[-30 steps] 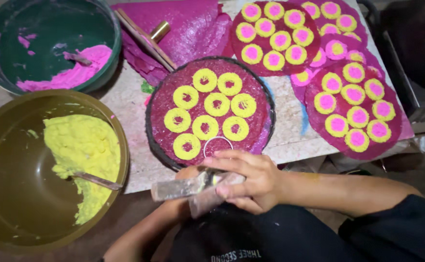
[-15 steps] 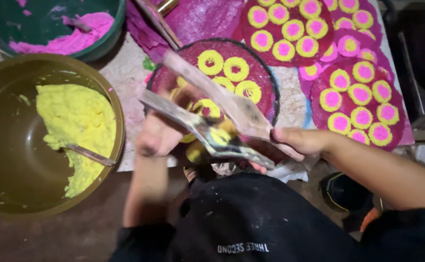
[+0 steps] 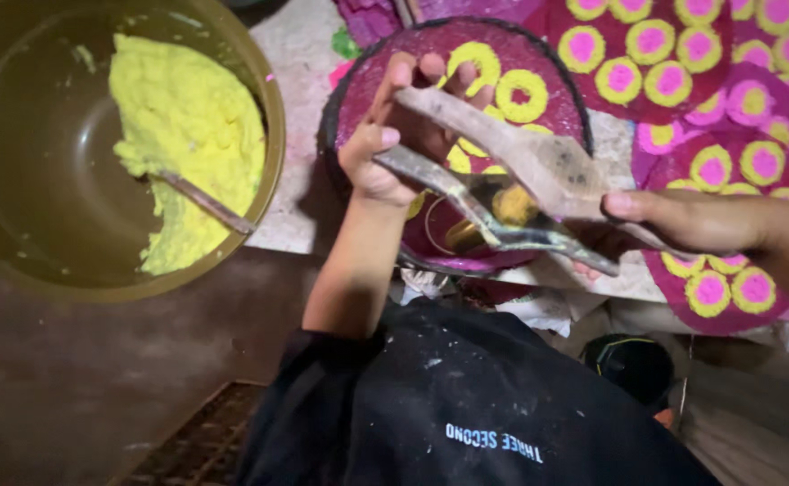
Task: The person uses a manual press to form yellow dough into rings on a pink surface, then fills the centers with pink dough. The finished pieces are arranged on trays and placed into a steamer.
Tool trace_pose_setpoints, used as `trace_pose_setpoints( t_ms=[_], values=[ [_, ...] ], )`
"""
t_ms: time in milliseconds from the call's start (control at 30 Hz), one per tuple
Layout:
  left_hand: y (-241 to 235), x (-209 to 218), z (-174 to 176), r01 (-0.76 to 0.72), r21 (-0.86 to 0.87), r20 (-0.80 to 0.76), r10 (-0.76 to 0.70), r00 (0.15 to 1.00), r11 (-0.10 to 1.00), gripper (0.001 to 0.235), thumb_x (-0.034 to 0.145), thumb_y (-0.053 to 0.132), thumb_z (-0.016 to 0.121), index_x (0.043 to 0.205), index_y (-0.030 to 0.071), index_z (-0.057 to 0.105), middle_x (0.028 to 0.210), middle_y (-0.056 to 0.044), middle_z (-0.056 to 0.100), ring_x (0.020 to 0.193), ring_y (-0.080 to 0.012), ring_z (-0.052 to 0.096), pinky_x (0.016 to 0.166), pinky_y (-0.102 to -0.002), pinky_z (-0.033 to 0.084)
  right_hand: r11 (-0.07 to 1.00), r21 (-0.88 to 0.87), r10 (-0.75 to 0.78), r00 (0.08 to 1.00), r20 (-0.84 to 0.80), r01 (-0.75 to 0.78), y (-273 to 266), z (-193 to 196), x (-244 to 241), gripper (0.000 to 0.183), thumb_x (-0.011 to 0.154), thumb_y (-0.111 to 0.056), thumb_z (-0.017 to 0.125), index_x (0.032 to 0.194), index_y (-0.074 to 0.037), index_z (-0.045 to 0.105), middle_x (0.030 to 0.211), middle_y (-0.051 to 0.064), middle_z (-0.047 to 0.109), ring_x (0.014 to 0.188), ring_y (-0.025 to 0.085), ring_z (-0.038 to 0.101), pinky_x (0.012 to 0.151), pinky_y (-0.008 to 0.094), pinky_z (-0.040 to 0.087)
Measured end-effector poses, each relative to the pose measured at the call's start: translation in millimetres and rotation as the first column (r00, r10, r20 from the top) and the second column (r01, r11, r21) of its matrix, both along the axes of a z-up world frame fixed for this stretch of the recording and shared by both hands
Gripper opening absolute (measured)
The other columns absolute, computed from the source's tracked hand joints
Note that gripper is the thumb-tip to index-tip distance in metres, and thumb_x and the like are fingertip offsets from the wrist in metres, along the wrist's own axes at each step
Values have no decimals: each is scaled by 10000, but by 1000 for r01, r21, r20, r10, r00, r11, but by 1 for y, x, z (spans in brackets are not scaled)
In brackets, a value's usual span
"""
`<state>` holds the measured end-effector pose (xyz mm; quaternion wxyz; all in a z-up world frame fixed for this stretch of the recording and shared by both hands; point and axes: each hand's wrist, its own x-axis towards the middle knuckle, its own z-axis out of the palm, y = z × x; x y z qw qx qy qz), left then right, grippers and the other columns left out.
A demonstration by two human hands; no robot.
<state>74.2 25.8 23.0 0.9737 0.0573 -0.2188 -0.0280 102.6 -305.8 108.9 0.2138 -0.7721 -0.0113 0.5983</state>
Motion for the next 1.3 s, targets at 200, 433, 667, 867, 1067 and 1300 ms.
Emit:
trace_pose_setpoints(
  t_ms=[200, 433, 667, 867, 1067, 1300],
  values=[
    [-19, 0, -45, -44, -317, -85, 18, 996, 948, 340, 871, 166, 566, 1205, 125, 521, 1123, -49, 571, 1167, -243, 586, 1246, -438, 383, 992, -117, 50, 999, 8, -48, 39, 7, -6, 970, 857, -828, 186, 1299, -102, 652, 1256, 149, 702, 1144, 279, 680, 1011, 426, 561],
    [-9, 3, -82, -136, -315, -108, 107, 988, 939, 246, 959, 297, 619, 1136, 150, 532, 1060, -11, 591, 1079, -196, 593, 1133, -398, 432, 999, -38, 37, 993, 108, -33, 66, -12, -15, 1019, 831, -854, 174, 1327, -103, 652, 1148, 137, 712, 1032, 249, 715, 934, 398, 550],
    [-5, -2, -103, -142, -369, -38, 138, 990, 918, 291, 985, 352, 698, 1122, 151, 538, 1042, -6, 596, 1038, -174, 589, 1055, -328, 464, 1000, 7, -14, 996, 88, 13, 84, -16, -29, 985, 864, -842, 232, 1024, 4, 710, 778, 140, 715, 749, 254, 672, 771, 415, 554],
    [-39, 11, -114, -136, -405, -104, 103, 989, 904, 218, 1050, 335, 639, 1076, 147, 531, 993, -2, 585, 1000, -164, 577, 1048, -328, 469, 975, -218, 91, 974, 207, -45, 70, -6, -21, 942, 902, -792, 229, 981, 2, 730, 784, 156, 709, 762, 246, 712, 775, 418, 550],
    [-28, 38, -106, -48, -357, 44, 68, 997, 933, 251, 1004, 371, 615, 1075, 145, 534, 986, 0, 555, 996, -176, 565, 1018, -380, 509, 999, -34, 30, 908, 418, -17, 71, -15, -27, 751, 956, -660, 339, 1066, -4, 687, 755, 145, 687, 730, 262, 678, 739, 427, 545],
    [12, 32, -101, -27, -272, 84, 51, 995, 962, 228, 1017, 361, 567, 1042, 141, 514, 947, 10, 529, 943, -162, 554, 1000, -394, 547, 986, 158, -26, 902, 430, -47, 90, -37, -36, 703, 1003, -602, 347, 996, 25, 665, 704, 114, 664, 660, 217, 662, 664, 396, 543]
  ],
)
